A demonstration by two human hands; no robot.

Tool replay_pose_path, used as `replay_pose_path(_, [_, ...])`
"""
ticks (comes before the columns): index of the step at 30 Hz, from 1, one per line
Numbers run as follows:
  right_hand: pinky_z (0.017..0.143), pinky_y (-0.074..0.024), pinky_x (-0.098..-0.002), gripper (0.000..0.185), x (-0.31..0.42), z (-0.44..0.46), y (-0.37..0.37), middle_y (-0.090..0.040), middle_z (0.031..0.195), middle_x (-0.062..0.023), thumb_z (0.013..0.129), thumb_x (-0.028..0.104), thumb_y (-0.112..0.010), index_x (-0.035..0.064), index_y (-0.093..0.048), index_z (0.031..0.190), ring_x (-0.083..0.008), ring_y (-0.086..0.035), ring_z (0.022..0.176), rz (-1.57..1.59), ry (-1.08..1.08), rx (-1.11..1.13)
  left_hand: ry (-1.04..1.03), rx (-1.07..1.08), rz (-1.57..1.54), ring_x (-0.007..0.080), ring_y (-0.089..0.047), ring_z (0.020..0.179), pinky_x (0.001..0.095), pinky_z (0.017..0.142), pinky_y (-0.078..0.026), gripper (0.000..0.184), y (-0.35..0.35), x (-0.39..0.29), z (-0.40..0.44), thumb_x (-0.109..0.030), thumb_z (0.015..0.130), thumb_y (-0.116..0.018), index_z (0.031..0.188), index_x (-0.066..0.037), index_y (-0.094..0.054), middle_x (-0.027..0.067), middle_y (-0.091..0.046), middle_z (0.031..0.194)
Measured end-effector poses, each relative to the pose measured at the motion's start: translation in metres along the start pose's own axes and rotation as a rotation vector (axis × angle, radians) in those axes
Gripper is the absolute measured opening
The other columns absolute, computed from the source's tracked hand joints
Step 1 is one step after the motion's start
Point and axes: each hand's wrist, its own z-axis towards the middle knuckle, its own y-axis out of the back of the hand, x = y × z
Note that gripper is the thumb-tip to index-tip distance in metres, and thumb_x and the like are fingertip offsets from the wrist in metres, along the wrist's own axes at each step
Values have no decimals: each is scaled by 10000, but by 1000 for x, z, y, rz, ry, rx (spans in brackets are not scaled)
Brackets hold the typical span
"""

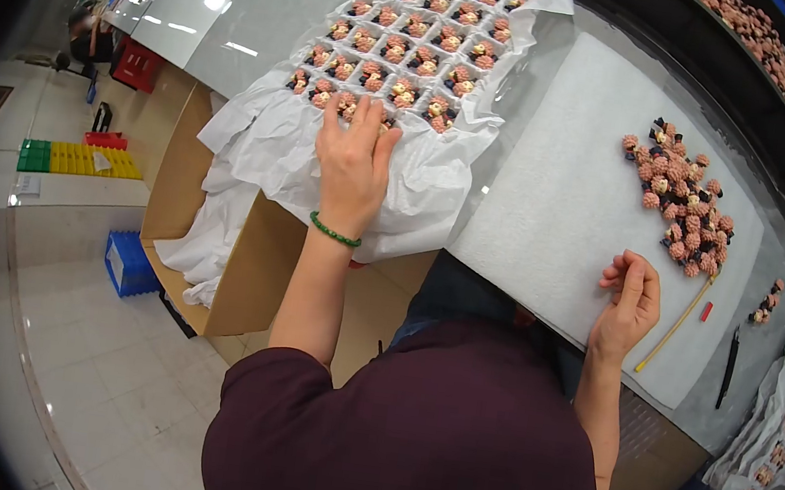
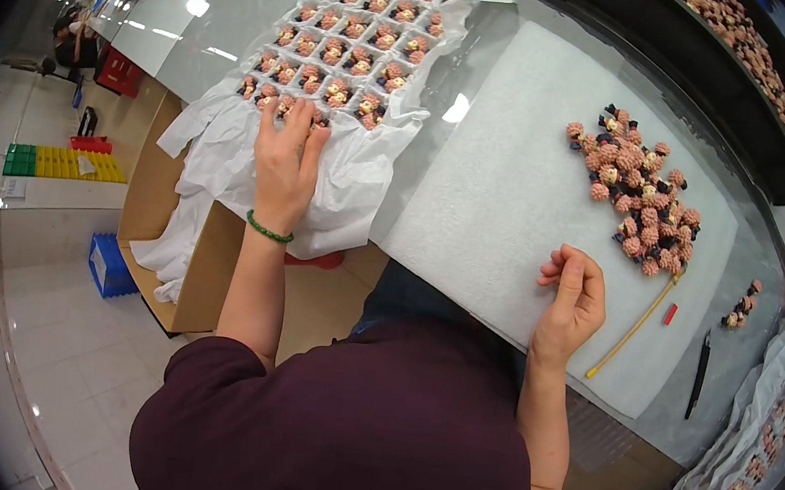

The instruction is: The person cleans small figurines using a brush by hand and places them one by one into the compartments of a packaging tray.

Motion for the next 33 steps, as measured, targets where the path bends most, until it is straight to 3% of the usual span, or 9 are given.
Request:
replay_pose_path(1, [566, -406, -197, 199, 0, 0, 0, -555, 789, -77, 857, 147, -447, -25, -534, 908, -95, -498, 642, 5, -4, 7, -55, 16, 145, 339, -343, 1113, 480, 892, -255, 406, 0, -1, -3, -235, 805, -494, 1118, 17, -441, 176, -453, 1150])
replay_pose_path(2, [565, -405, -197, 199, 0, 0, -1, -555, 788, -77, 857, 146, -446, -26, -533, 907, -95, -498, 640, 9, -12, 16, -61, 21, 140, 339, -343, 1113, 480, 892, -255, 406, -1, -1, -5, -235, 805, -494, 1118, 17, -441, 176, -453, 1150])
replay_pose_path(5, [566, -404, -194, 191, 3, -1, -5, -551, 784, -73, 856, 140, -446, -22, -534, 905, -95, -498, 641, 0, -19, 26, 12, 158, 108, 345, -165, 1227, 537, 943, -108, 526, -3, 0, -12, -336, 844, -392, 1207, 39, -325, 199, -289, 1282])
replay_pose_path(9, [566, -402, -189, 169, 7, -4, -7, -543, 778, -62, 856, 124, -444, -12, -537, 893, -93, -494, 639, -63, 46, 62, 45, 260, 178, 334, -148, 1240, 529, 956, -97, 600, -3, -2, -9, -377, 838, -385, 1236, 54, -258, 213, -205, 1315])
replay_pose_path(13, [584, -414, -195, 97, 17, -5, 0, -543, 775, -63, 796, 18, -500, -12, -546, 876, -95, -502, 642, -353, 373, 127, -1, 151, 162, 323, -216, 1218, 463, 965, -154, 547, -11, 0, -9, -320, 824, -440, 1196, 67, -335, 228, -289, 1272])
replay_pose_path(17, [599, -419, -196, 121, 36, -3, 10, -546, 775, -55, 762, -19, -524, -7, -551, 879, -97, -515, 654, -457, 449, 87, -30, 60, 52, 333, -246, 1201, 419, 966, -178, 499, -17, -7, -7, -280, 815, -463, 1155, 78, -390, 235, -336, 1240])
replay_pose_path(24, [640, -425, -201, 157, 26, 1, 37, -564, 809, -45, 761, -2, -542, -1, -555, 918, -86, -527, 705, -531, 359, -86, 11, 43, 90, 340, -250, 1197, 413, 969, -173, 510, -9, 0, -6, -277, 811, -470, 1157, 87, -380, 241, -337, 1237])
replay_pose_path(27, [652, -426, -204, 166, 32, 1, 34, -565, 813, -49, 764, 1, -540, -5, -552, 929, -89, -530, 717, -528, 367, -29, 30, 81, -35, 356, -210, 1210, 442, 970, -154, 526, -8, -2, -6, -286, 806, -478, 1181, 65, -364, 237, -295, 1266])
replay_pose_path(33, [662, -428, -208, 179, 40, 9, 35, -565, 812, -55, 765, 5, -542, -12, -547, 943, -93, -535, 731, -571, 340, 18, -39, 30, -4, 378, -156, 1221, 496, 961, -123, 526, 10, -21, -5, -294, 798, -489, 1221, -14, -350, 226, -213, 1308])
